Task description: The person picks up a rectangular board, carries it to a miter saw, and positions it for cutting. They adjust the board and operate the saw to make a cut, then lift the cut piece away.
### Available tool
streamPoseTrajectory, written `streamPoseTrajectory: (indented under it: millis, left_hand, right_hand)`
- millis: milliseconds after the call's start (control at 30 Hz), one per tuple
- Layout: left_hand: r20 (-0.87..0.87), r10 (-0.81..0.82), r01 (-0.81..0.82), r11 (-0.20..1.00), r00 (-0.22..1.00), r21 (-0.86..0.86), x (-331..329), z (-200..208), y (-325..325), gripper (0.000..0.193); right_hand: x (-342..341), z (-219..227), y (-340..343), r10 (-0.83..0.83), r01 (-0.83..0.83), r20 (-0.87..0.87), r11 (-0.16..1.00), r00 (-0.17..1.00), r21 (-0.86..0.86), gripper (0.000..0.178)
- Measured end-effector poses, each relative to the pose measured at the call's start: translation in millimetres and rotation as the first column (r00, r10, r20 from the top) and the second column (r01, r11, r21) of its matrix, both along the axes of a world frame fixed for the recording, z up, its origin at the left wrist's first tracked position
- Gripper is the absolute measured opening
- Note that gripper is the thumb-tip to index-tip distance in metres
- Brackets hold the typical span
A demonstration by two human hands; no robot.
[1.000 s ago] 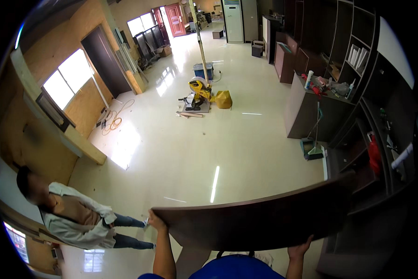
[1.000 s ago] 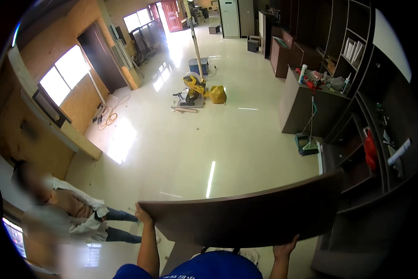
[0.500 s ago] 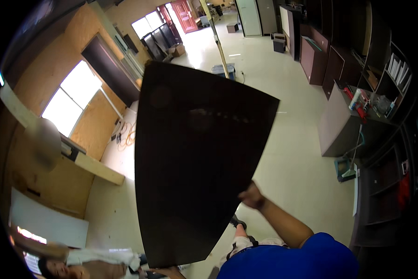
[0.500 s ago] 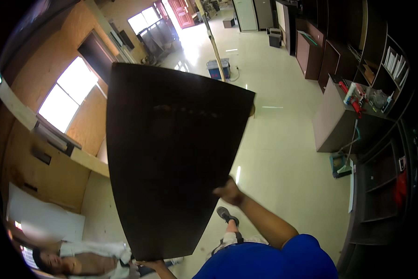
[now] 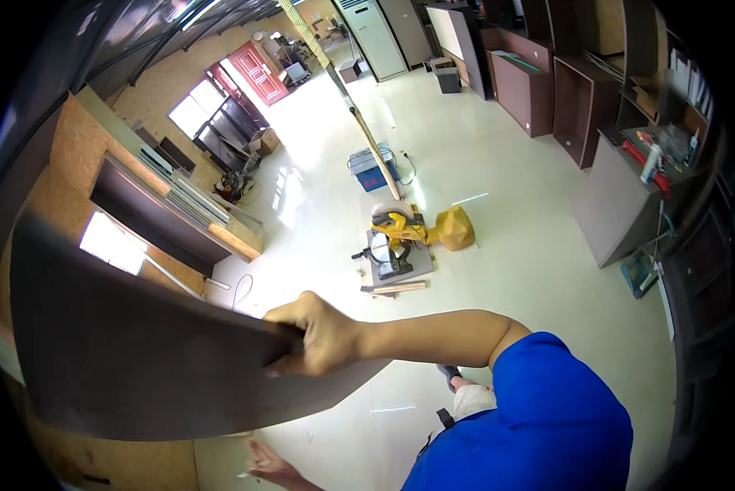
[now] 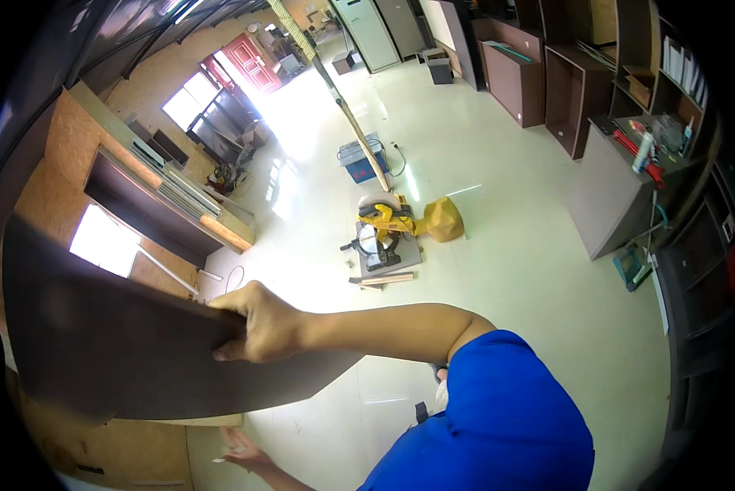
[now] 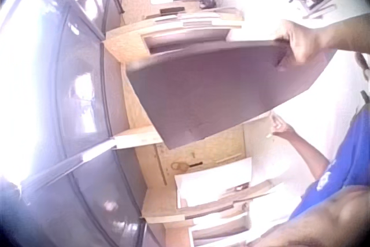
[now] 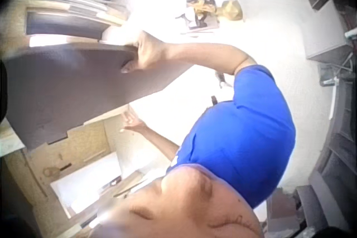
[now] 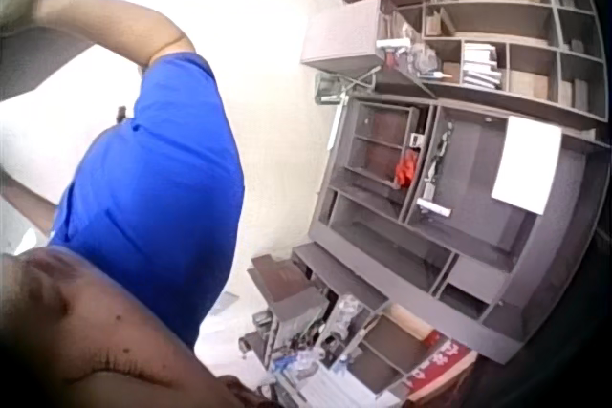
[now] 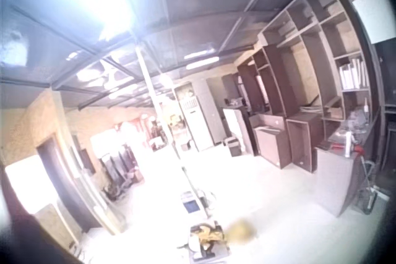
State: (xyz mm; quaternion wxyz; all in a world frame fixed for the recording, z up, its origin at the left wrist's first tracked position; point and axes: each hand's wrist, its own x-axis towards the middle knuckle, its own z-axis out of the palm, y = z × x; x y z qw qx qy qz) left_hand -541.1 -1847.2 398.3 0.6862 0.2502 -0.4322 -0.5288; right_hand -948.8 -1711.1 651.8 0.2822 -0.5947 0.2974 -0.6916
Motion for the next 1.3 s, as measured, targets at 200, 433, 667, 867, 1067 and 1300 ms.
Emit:
streamPoseTrajectory:
  millis: [200, 433, 667, 867, 1067, 1300]
  left_hand:
    - [-0.110, -0.451, 0.440, 0.891, 0.886, -0.115, -31.5, 31.0, -232.6, 0.050]
    - [0.129, -0.294, 0.285, 0.955, 0.947, 0.080, -259.3, 58.5, -420.9, 0.069]
    - [-0.142, -0.606, 0.617, 0.726, 0.783, 0.302, -400.0, 27.4, -587.9, 0.079]
    - [0.048, -0.890, 0.794, 0.428, 0.454, 0.431, -469.2, -10.0, -740.0, 0.084]
    - [-0.216, -0.876, 0.849, -0.475, -0.431, 0.234, -534.8, 113.3, -617.7, 0.056]
    - [0.094, -0.214, 0.225, -0.966, -0.972, 0.125, -336.2, 172.2, -387.5, 0.064]
  right_hand:
    - [-59.2, -35.1, -204.4, 0.036, -0.016, -0.107, 0.984, 0.994, 0.179, 0.025]
    - [-163.0, -110.8, -433.0, -0.065, 0.084, -0.064, 0.931, 0.996, 0.356, 0.030]
    - [-232.8, -122.5, -558.5, -0.386, 0.441, -0.262, 0.874, 0.885, 0.203, 0.034]
    - [-174.4, -140.9, -539.1, -0.786, 0.761, -0.077, 0.562, 0.613, 0.324, 0.032]
    - [18.7, -43.4, -455.8, -0.988, 0.963, -0.121, -0.126, -0.100, 0.239, 0.028]
    - [391.4, -20.3, -429.3, -0.648, 0.648, -0.018, -0.761, -0.761, -0.008, 0.021]
